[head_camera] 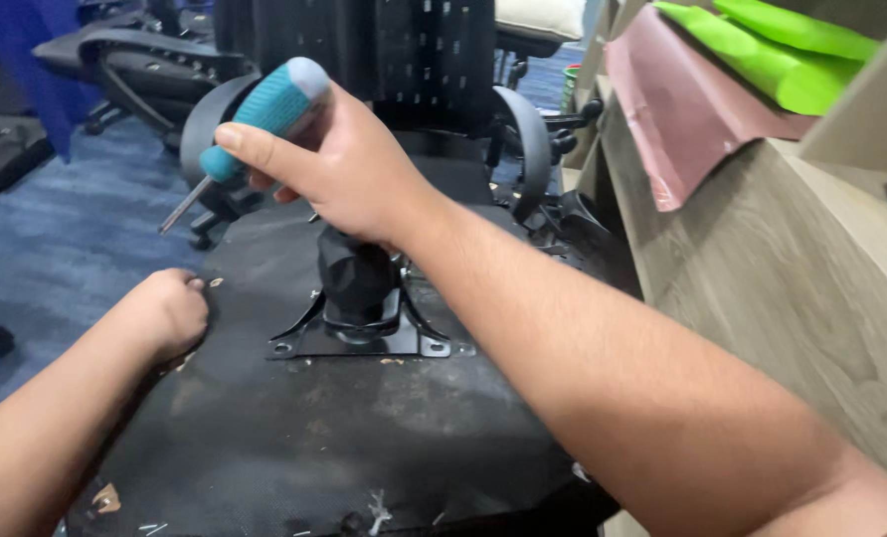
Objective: The person uses a screwdriver to tighten screws on the underside of an office chair seat, securing the central gas-lift mechanism to the seat base. The hands repeatedly turn the screwdriver to fasten multiple screws around the mounting plate.
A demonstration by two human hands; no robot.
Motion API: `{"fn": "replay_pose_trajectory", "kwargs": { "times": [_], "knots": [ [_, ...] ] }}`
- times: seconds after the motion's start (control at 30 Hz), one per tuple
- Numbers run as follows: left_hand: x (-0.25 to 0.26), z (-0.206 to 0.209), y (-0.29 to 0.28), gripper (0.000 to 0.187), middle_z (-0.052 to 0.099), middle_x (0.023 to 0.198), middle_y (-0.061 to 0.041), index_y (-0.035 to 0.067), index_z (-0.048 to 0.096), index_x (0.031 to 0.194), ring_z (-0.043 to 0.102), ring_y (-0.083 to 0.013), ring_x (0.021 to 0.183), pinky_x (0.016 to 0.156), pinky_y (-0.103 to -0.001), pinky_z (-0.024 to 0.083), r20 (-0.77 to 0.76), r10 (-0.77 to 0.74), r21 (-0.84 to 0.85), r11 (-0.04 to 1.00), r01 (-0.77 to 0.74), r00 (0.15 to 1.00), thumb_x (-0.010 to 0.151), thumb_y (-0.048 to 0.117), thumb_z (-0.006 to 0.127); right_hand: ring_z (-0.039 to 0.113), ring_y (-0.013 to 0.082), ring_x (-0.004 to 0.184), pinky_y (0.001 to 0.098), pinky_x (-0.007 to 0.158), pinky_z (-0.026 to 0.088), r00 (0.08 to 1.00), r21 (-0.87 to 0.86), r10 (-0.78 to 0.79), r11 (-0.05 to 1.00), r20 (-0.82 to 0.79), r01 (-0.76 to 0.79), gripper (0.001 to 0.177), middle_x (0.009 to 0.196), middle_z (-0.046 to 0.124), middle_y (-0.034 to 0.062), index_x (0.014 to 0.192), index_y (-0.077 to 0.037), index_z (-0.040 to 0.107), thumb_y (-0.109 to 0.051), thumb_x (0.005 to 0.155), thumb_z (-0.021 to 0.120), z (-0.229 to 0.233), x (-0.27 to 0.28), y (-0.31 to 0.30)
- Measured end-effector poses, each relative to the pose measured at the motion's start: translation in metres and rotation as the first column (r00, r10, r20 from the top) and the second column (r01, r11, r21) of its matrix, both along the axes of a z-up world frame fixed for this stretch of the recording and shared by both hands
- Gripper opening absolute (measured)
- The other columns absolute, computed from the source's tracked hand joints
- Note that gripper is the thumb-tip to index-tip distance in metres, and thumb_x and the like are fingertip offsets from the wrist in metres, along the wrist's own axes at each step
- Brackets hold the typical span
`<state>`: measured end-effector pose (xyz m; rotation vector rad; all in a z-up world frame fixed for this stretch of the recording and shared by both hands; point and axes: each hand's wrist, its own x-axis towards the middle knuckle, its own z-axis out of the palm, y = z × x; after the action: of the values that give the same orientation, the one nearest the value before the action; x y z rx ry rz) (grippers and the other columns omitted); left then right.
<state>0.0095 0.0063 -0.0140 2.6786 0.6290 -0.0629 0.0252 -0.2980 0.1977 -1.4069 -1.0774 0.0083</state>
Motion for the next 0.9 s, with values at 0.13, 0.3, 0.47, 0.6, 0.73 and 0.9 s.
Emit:
{"fn": "replay_pose_trajectory", "kwargs": {
  "times": [0.13,0.3,0.47,0.6,0.73,0.9],
  "knots": [
    [-0.012,0.012,-0.007,0.036,0.073,0.106,-0.025,-0.001,0.070,0.118,0.070,-0.0426,0.101,0.093,-0.046,0.054,-0.161,-0.327,0.493,0.791,0.363,0.931,0.108,0.022,0.044,0.069,0.0086,0.078,0.0268,0.064,0.059,0.986,-0.177,0.160,0.970,-0.041,-0.165,0.029,0.087,0.071,-0.0004,0.105,-0.008,0.065,-0.027,0.088,0.081,0.003,0.021,0.028],
    [-0.030,0.035,-0.025,0.038,0.072,0.113,-0.032,-0.003,0.068,0.125,0.070,-0.0466,0.105,0.096,-0.048,0.053,0.078,0.059,-0.111,0.993,-0.050,0.995,0.107,0.021,0.046,0.071,0.0070,0.070,0.0259,0.061,0.063,0.997,-0.556,0.077,0.829,-0.004,-0.066,0.025,0.080,0.073,-0.0004,0.093,-0.008,0.068,-0.023,0.080,0.083,0.006,0.047,0.055],
    [-0.041,0.056,-0.041,0.041,0.071,0.119,-0.027,-0.002,0.066,0.131,0.067,-0.0402,0.113,0.101,-0.045,0.049,0.198,0.058,-0.176,0.984,-0.023,0.979,0.104,0.025,0.051,0.070,0.0090,0.062,0.0277,0.056,0.061,0.996,-0.415,-0.060,0.909,-0.062,0.029,0.025,0.076,0.073,0.0015,0.093,-0.008,0.067,-0.023,0.079,0.081,-0.013,0.054,0.064],
    [-0.062,0.073,-0.049,0.054,0.075,0.126,-0.020,0.009,0.055,0.148,0.072,-0.0348,0.115,0.100,-0.043,0.052,0.005,0.187,-0.540,0.827,-0.155,0.982,0.102,0.036,0.054,0.069,0.0105,0.064,0.0294,0.056,0.060,0.995,-0.327,-0.088,0.943,-0.048,0.068,0.030,0.077,0.071,0.0014,0.097,-0.008,0.063,-0.023,0.078,0.080,-0.024,0.060,0.060],
    [-0.103,0.079,-0.050,0.092,0.038,0.158,-0.022,0.008,0.026,0.155,0.038,-0.0276,0.147,0.115,-0.034,0.031,0.089,-0.177,-0.298,0.934,0.195,0.980,0.085,0.050,0.067,0.070,0.0107,0.085,0.0289,0.077,0.060,0.961,-0.164,-0.010,0.985,0.276,0.057,0.029,0.091,0.072,0.0006,0.106,-0.008,0.064,-0.021,0.087,0.081,-0.031,0.059,0.055],
    [-0.139,0.079,-0.020,0.079,0.006,0.176,-0.014,0.029,0.039,0.161,0.015,-0.0287,0.157,0.118,-0.046,0.029,-0.156,-0.291,-0.325,0.918,0.229,0.944,0.091,0.046,0.070,0.072,0.0115,0.085,0.0291,0.078,0.060,0.926,-0.215,0.011,0.974,0.378,0.076,0.029,0.093,0.073,0.0015,0.108,-0.008,0.065,-0.023,0.089,0.081,-0.037,0.060,0.056]
  ]
}}
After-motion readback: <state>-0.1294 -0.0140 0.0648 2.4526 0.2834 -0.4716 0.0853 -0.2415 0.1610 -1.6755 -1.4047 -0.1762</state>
